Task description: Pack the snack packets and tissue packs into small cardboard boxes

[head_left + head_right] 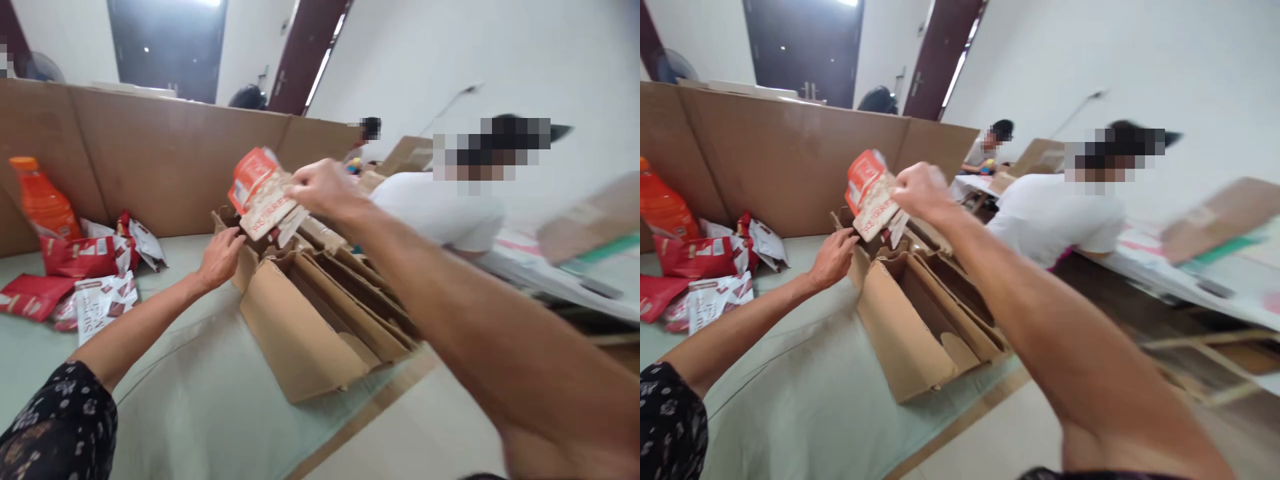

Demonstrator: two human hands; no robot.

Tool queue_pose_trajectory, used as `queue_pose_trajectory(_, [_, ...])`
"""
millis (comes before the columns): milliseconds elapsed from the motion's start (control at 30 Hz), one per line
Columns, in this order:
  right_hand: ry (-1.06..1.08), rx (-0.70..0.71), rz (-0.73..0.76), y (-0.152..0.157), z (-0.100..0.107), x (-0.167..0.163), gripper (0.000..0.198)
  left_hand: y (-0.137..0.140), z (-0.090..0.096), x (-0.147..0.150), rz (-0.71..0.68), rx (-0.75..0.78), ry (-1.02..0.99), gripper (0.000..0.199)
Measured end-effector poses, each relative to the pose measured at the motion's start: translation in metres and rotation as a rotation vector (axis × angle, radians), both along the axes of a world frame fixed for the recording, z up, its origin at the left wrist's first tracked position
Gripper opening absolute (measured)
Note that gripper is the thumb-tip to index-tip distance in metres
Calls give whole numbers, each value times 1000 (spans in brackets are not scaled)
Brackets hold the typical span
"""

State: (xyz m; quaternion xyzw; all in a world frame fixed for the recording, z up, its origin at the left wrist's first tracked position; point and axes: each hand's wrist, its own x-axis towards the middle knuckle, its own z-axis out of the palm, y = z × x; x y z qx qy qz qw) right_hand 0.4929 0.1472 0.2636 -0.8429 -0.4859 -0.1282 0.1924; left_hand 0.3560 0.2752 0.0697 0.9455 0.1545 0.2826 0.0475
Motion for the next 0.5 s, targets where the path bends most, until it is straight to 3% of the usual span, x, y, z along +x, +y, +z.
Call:
queue_pose_trajectory(100, [97, 131, 40, -17, 16, -18, 23, -15, -23, -57, 70, -47, -1, 50])
queue_pose_trajectory(200, [191, 81, 146, -15, 9, -43, 29, -38, -48, -138, 74, -88, 51, 44])
queue_pose_trajectory(367, [384, -262, 366, 27, -50, -114, 21, -72, -65, -259, 76, -91, 68, 27])
queue_pose_trajectory(500, [475, -310, 447, 53, -97, -180, 20, -67, -61, -308, 149, -46, -10, 28])
